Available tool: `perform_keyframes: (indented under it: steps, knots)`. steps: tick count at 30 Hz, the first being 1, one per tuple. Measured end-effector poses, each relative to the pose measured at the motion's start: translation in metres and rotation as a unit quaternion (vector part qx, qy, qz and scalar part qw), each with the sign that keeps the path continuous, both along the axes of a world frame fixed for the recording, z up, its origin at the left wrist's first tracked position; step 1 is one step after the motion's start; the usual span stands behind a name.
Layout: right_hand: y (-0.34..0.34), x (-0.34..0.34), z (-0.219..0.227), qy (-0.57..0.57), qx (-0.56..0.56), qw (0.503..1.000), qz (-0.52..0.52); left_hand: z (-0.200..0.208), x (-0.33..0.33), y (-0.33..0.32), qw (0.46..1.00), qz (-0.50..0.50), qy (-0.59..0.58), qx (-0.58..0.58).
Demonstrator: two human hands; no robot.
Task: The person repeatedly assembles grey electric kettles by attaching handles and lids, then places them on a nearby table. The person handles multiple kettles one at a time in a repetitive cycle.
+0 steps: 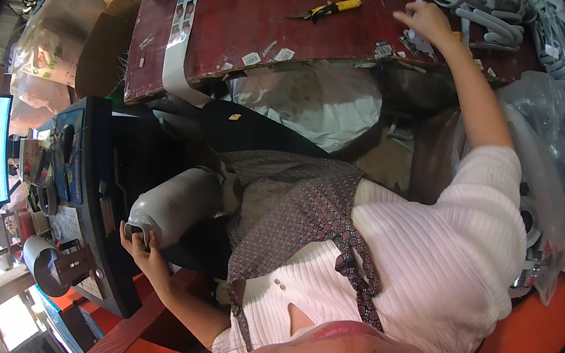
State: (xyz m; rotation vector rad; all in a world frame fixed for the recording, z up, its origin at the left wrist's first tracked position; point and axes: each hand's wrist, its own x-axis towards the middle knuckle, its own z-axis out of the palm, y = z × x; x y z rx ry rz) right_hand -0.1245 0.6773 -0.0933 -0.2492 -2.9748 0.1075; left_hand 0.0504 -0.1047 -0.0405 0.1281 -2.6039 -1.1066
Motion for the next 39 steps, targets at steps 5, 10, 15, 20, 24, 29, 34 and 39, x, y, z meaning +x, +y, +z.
perform_keyframes:
  steps: [5,10,15,20,24,29,34,39]
  knots:
    - [-0.025,0.054,0.053,0.122,0.095,0.988,0.011,0.015,-0.015,0.02,0.989,0.069,0.1,-0.088]
    - [0.056,-0.01,0.05,0.443,0.067,0.892,-0.061,0.018,-0.019,0.032,0.983,0.08,0.052,-0.158]
    - [-0.115,-0.098,0.067,0.443,-0.733,0.515,-0.033,0.025,0.009,0.062,0.989,-0.13,0.043,0.046]
    - [-0.438,-0.001,0.043,-0.009,-0.854,0.505,0.127,0.029,0.037,0.089,0.977,0.007,0.2,-0.076]
    - [-0.538,0.067,0.009,-0.28,-0.828,0.432,0.222,0.02,0.046,0.097,0.963,0.046,0.255,-0.076]
    - [-0.546,0.073,0.002,-0.292,-0.842,0.421,0.17,0.008,0.047,0.093,0.961,0.028,0.248,-0.118]
    - [-0.555,0.074,0.008,-0.366,-0.843,0.376,0.122,0.009,0.05,0.084,0.975,0.028,0.205,-0.08]
    - [-0.558,0.08,0.005,-0.328,-0.831,0.437,0.11,0.009,0.055,0.083,0.982,0.029,0.168,-0.084]
